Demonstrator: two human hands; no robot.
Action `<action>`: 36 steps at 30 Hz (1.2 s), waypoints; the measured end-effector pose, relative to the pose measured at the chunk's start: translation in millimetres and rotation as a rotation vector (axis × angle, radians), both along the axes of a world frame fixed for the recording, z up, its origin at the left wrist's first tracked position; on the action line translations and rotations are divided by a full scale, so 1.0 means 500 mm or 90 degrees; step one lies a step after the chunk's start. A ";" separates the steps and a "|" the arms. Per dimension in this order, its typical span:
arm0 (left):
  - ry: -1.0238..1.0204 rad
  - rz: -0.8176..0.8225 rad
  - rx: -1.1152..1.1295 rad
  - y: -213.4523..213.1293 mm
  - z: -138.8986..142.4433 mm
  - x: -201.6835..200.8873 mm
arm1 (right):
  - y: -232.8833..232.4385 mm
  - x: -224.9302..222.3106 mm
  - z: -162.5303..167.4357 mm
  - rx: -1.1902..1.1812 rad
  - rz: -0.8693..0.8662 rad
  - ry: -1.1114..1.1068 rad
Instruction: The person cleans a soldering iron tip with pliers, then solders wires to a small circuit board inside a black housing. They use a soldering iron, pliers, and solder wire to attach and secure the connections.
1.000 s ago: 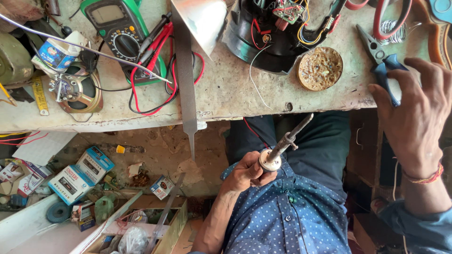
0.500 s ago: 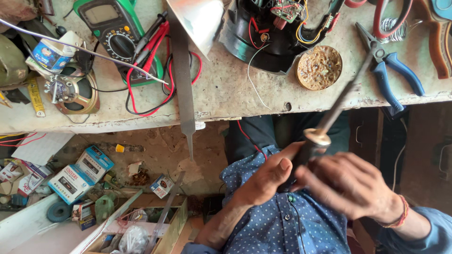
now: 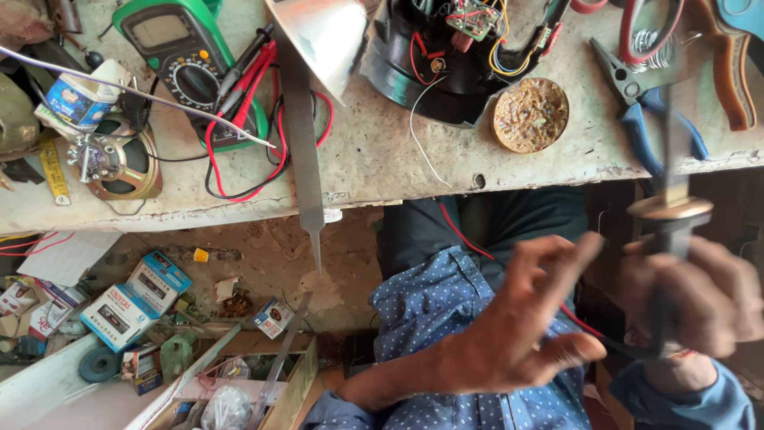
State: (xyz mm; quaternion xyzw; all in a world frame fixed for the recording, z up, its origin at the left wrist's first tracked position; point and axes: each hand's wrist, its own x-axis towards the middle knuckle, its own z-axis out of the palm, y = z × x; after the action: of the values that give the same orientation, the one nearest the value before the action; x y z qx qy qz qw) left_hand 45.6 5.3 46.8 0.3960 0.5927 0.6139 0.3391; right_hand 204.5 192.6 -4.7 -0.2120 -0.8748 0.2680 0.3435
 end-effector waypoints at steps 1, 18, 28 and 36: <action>-0.010 0.017 -0.004 -0.002 -0.002 -0.010 | 0.012 0.012 -0.038 -0.176 -0.099 0.034; 0.260 0.164 0.058 0.140 -0.059 -0.160 | 0.153 0.021 -0.103 -1.075 0.185 0.801; 0.543 0.192 0.043 0.395 -0.106 -0.204 | 0.128 -0.052 -0.030 -1.254 0.251 0.768; 0.682 0.272 -0.010 0.490 -0.151 -0.198 | 0.125 -0.035 -0.035 -1.219 0.131 0.793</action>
State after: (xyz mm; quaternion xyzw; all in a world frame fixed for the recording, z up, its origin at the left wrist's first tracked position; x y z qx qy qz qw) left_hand -53.3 250.1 -28.8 0.5207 0.7529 0.3783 -0.1373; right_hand 187.2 255.0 -22.3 -0.1441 -0.0034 0.9089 0.3912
